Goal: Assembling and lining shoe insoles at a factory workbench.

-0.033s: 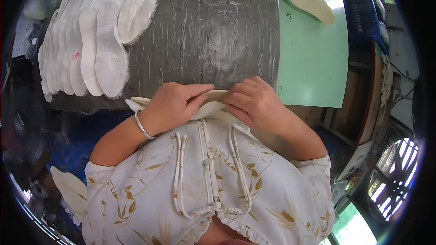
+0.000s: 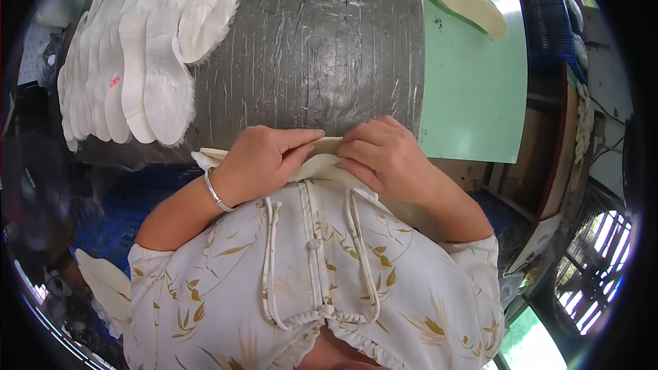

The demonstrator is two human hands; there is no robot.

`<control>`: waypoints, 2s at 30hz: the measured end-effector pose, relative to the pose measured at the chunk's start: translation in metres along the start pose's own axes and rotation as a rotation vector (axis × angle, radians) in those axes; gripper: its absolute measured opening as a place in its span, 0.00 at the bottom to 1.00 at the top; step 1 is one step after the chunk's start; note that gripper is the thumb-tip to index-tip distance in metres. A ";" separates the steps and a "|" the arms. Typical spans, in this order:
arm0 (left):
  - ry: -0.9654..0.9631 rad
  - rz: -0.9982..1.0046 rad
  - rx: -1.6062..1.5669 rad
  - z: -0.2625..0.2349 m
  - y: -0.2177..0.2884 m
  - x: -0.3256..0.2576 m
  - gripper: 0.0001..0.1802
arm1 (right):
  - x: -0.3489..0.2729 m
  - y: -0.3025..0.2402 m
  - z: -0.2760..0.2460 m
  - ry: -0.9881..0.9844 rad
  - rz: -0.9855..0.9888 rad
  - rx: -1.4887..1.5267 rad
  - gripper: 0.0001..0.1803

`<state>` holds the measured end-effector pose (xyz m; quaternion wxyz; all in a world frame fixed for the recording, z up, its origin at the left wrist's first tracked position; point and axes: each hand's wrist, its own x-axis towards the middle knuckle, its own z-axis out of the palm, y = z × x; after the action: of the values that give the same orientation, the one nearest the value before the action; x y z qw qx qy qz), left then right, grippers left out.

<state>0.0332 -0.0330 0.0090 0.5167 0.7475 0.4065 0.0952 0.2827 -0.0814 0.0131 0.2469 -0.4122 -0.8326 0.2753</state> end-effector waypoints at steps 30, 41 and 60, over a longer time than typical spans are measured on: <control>0.264 0.075 -0.218 0.020 -0.003 -0.019 0.15 | -0.007 -0.006 -0.004 0.272 0.166 0.135 0.19; 0.374 0.316 0.129 0.005 0.011 -0.017 0.14 | -0.005 -0.003 -0.025 0.143 0.119 -0.032 0.11; 0.394 0.342 0.147 0.005 0.004 -0.018 0.17 | -0.004 0.005 -0.013 0.367 0.079 0.139 0.13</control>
<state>0.0269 -0.0497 0.0154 0.3484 0.8079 0.3729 0.2949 0.2960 -0.0793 0.0186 0.4116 -0.4699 -0.7357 0.2620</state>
